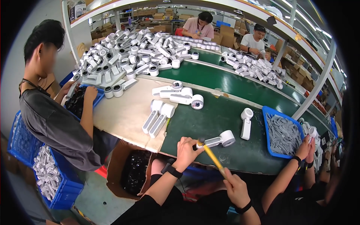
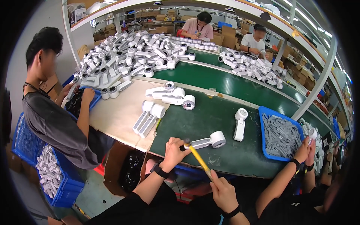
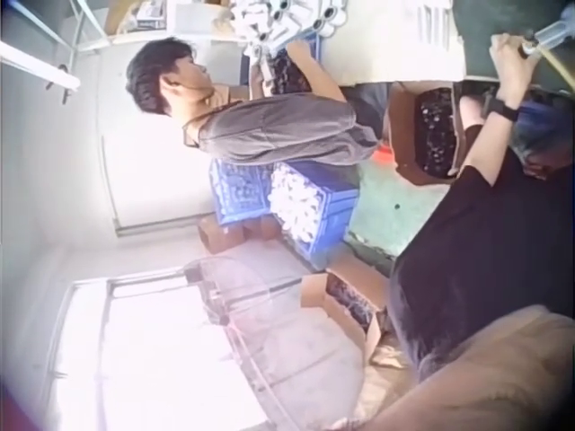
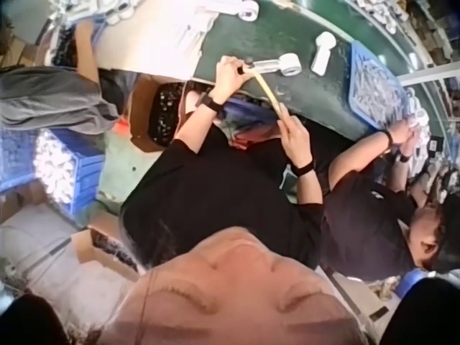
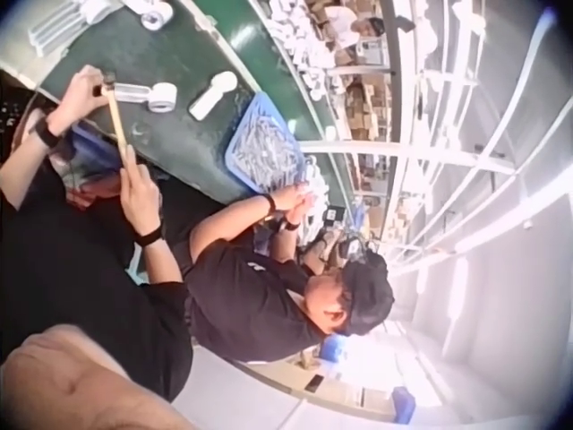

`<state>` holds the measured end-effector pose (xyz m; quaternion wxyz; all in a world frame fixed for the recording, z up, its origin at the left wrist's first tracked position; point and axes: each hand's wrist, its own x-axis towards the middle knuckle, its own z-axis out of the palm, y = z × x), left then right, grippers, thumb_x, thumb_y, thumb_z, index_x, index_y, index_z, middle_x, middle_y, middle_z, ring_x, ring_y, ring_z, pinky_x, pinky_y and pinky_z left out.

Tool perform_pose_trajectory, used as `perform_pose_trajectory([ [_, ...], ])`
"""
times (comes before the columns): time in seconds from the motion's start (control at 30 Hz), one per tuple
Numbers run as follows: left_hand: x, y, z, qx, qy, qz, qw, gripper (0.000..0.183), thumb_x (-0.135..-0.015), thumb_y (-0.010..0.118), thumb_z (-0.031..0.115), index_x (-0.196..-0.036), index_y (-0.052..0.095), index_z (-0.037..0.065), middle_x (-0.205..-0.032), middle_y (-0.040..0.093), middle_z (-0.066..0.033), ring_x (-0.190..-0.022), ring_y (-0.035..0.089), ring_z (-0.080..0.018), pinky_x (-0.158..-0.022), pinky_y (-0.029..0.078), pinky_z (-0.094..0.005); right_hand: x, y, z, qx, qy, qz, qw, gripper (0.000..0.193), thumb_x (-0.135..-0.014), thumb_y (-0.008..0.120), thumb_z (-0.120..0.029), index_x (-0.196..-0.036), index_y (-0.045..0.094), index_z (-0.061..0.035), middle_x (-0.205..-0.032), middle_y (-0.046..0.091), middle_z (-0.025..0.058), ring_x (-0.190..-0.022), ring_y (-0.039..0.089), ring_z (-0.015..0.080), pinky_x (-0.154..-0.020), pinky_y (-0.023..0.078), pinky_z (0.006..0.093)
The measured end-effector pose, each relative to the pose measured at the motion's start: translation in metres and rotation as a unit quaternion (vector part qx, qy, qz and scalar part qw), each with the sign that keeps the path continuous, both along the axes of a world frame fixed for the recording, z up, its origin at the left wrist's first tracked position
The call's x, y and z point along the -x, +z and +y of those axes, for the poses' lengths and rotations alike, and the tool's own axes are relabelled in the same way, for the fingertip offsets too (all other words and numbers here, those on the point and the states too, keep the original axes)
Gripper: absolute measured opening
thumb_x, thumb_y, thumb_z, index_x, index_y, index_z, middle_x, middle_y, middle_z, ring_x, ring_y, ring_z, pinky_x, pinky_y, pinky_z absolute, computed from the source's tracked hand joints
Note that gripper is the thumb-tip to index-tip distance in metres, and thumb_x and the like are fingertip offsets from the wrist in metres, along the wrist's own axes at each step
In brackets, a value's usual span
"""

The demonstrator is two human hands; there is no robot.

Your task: The person picks up a handheld fan, strikes the joint with a yellow mallet to secure the components, and places it on the workbench. This process is repeated with several more fans throughout the video.

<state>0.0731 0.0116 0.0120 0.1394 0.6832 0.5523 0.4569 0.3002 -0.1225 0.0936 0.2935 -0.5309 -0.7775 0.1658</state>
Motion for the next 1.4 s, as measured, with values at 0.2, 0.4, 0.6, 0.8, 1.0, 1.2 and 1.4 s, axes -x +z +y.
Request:
perform_pose_trajectory([
  [0.2, 0.001, 0.003, -0.003, 0.009, 0.003, 0.004, 1.0, 0.029, -0.069, 0.084, 0.023, -0.092, 0.076, 0.008, -0.082, 0.063, -0.0067, -0.093, 0.055, -0.0278, -0.082, 0.042, -0.0394, -0.008, 0.0, -0.007, -0.011, -0.031, 0.014, 0.999, 0.048, -0.089, 0.063, -0.006, -0.136, 0.056, -0.0089, -0.078, 0.056, 0.0131, -0.064, 0.058, 0.0317, -0.058, 0.047, 0.0391],
  [0.4, 0.0, 0.002, -0.003, 0.01, 0.002, 0.008, 1.0, 0.029, -0.07, 0.083, 0.023, -0.095, 0.077, 0.012, -0.084, 0.064, -0.0066, -0.094, 0.056, -0.0276, -0.082, 0.042, -0.0392, -0.023, -0.006, -0.003, -0.015, -0.067, 0.05, 0.996, 0.049, -0.09, 0.063, -0.005, -0.138, 0.055, -0.0087, -0.079, 0.056, 0.0145, -0.067, 0.058, 0.0308, -0.061, 0.047, 0.0387],
  [0.6, -0.001, 0.004, -0.003, 0.003, 0.008, 0.014, 1.0, 0.028, -0.07, 0.083, 0.023, -0.095, 0.077, 0.012, -0.085, 0.065, -0.0065, -0.094, 0.056, -0.0279, -0.083, 0.042, -0.0392, -0.028, -0.012, -0.004, -0.028, -0.063, 0.048, 0.996, 0.049, -0.091, 0.062, -0.004, -0.139, 0.054, -0.0072, -0.079, 0.056, 0.014, -0.067, 0.057, 0.0298, -0.063, 0.047, 0.0362],
  [0.8, -0.001, 0.004, -0.006, 0.011, -0.011, 0.017, 1.0, 0.03, -0.072, 0.082, 0.023, -0.098, 0.075, 0.01, -0.093, 0.068, -0.0082, -0.101, 0.057, -0.0289, -0.087, 0.042, -0.0397, -0.034, -0.024, 0.002, -0.006, -0.088, 0.051, 0.995, 0.052, -0.089, 0.06, 0.0, -0.14, 0.051, -0.0024, -0.086, 0.06, 0.0128, -0.074, 0.057, 0.0213, -0.071, 0.047, 0.0293],
  [1.0, 0.005, 0.005, -0.006, -0.008, -0.089, -0.063, 0.994, 0.037, -0.08, 0.079, 0.02, -0.114, 0.069, 0.008, -0.092, 0.068, -0.0095, -0.079, 0.063, -0.0237, -0.069, 0.049, -0.0347, -0.044, -0.031, -0.004, 0.016, -0.095, 0.192, 0.977, 0.054, -0.09, 0.058, 0.001, -0.143, 0.049, -0.0026, -0.08, 0.057, -0.0005, -0.065, 0.047, 0.0048, -0.058, 0.039, 0.0208],
  [1.2, 0.035, 0.025, -0.017, 0.36, -0.243, -0.545, 0.717, 0.044, -0.104, 0.048, 0.035, -0.134, 0.053, 0.003, -0.08, 0.061, -0.0053, -0.058, 0.055, -0.0119, -0.054, 0.046, -0.0254, -0.033, -0.025, -0.013, 0.066, -0.1, 0.263, 0.957, 0.054, -0.089, 0.059, 0.003, -0.142, 0.05, -0.0021, -0.078, 0.054, -0.0035, -0.061, 0.044, 0.0026, -0.055, 0.037, 0.0184],
  [1.4, 0.039, 0.023, -0.025, 0.048, -0.013, -0.134, 0.99, 0.042, -0.09, 0.067, 0.034, -0.118, 0.062, 0.003, -0.082, 0.062, -0.0086, -0.07, 0.06, -0.0213, -0.066, 0.05, -0.0329, -0.018, -0.015, -0.006, 0.082, -0.048, 0.189, 0.977, 0.05, -0.088, 0.064, 0.001, -0.137, 0.053, 0.0001, -0.082, 0.06, 0.0118, -0.067, 0.054, 0.0182, -0.064, 0.045, 0.0284],
])
